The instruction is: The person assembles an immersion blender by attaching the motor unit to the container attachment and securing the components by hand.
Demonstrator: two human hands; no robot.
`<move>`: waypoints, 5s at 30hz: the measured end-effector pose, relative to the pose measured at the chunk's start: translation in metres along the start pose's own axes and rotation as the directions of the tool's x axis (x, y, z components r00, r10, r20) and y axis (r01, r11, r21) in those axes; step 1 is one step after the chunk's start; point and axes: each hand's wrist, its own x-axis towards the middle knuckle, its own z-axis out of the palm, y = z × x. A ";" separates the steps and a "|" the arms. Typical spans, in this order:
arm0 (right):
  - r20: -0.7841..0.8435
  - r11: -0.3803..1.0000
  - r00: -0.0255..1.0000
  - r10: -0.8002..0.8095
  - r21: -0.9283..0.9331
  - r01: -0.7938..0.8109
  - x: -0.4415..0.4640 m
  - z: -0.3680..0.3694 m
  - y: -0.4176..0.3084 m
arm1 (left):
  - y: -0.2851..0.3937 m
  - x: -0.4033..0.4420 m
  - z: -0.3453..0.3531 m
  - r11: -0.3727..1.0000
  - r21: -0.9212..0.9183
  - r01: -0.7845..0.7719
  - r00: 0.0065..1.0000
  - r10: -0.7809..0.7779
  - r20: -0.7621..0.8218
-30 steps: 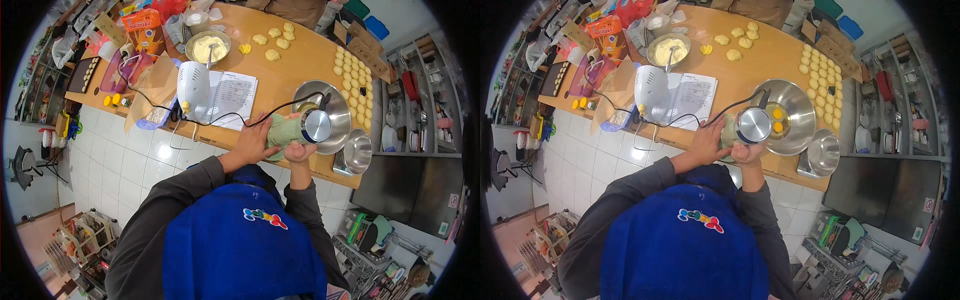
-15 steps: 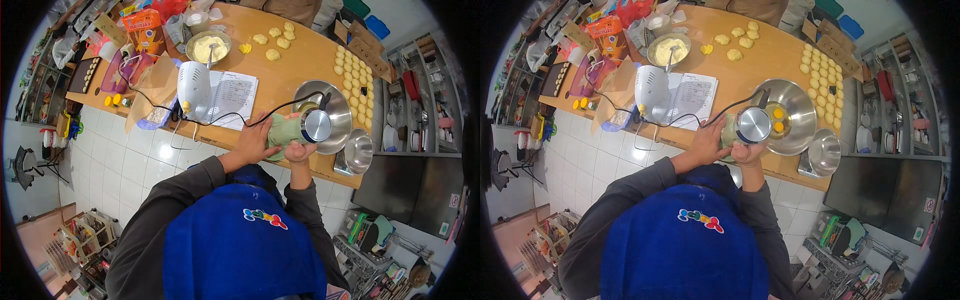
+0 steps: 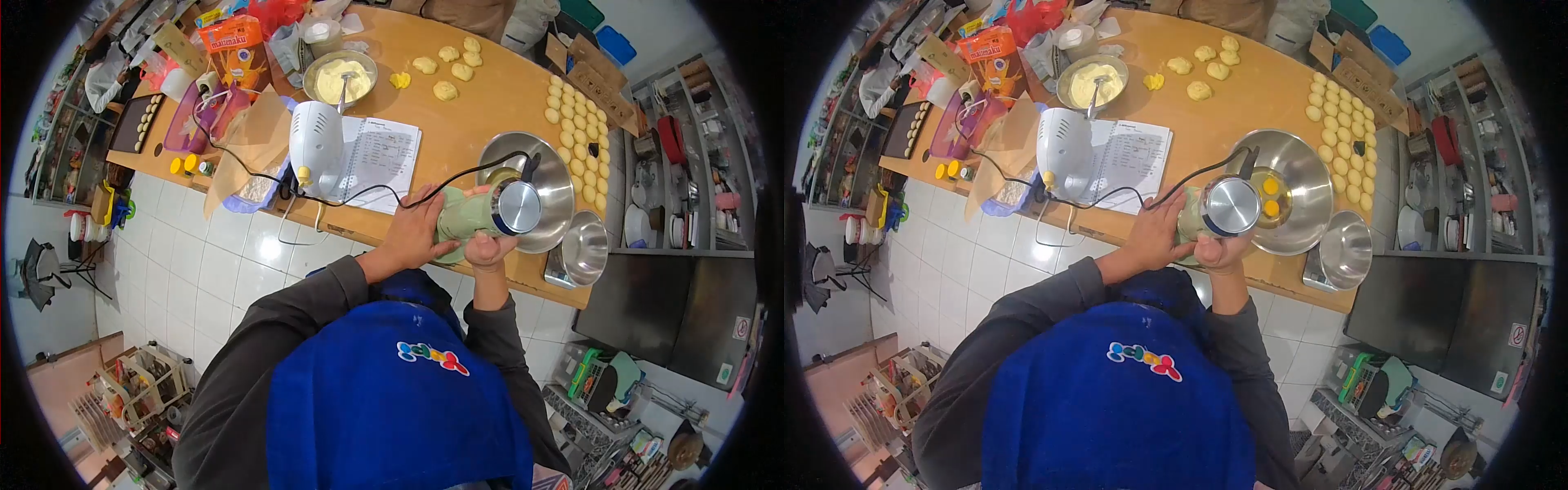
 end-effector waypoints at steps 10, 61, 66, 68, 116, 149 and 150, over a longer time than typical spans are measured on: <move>0.025 0.998 0.998 -0.058 0.003 0.057 -0.001 0.000 0.002 | -0.001 0.000 0.001 1.000 -0.002 -0.012 1.000 0.012 -0.026; 0.057 0.998 0.998 0.013 -0.069 -0.009 0.002 -0.003 -0.005 | -0.002 0.000 0.001 1.000 -0.023 -0.012 1.000 0.012 -0.016; 0.055 0.996 0.998 -0.005 -0.094 0.010 0.002 -0.003 -0.003 | -0.002 0.000 0.002 0.999 -0.033 -0.015 1.000 0.014 -0.025; 0.051 0.996 0.999 -0.004 -0.085 0.009 0.002 -0.003 -0.005 | -0.002 0.000 0.001 0.999 -0.025 -0.019 0.999 0.019 -0.026; 0.000 0.999 0.999 0.047 -0.010 -0.047 0.005 0.007 -0.015 | -0.001 0.001 0.000 0.998 -0.056 -0.015 1.000 0.013 -0.028; 0.059 0.999 0.998 0.008 -0.034 -0.006 0.002 -0.003 -0.005 | -0.001 0.001 0.000 0.998 -0.066 -0.016 0.999 0.013 -0.033; 0.051 1.000 0.999 0.012 -0.018 -0.011 0.002 -0.002 -0.006 | -0.001 0.001 0.000 0.998 -0.065 -0.015 0.999 0.013 -0.031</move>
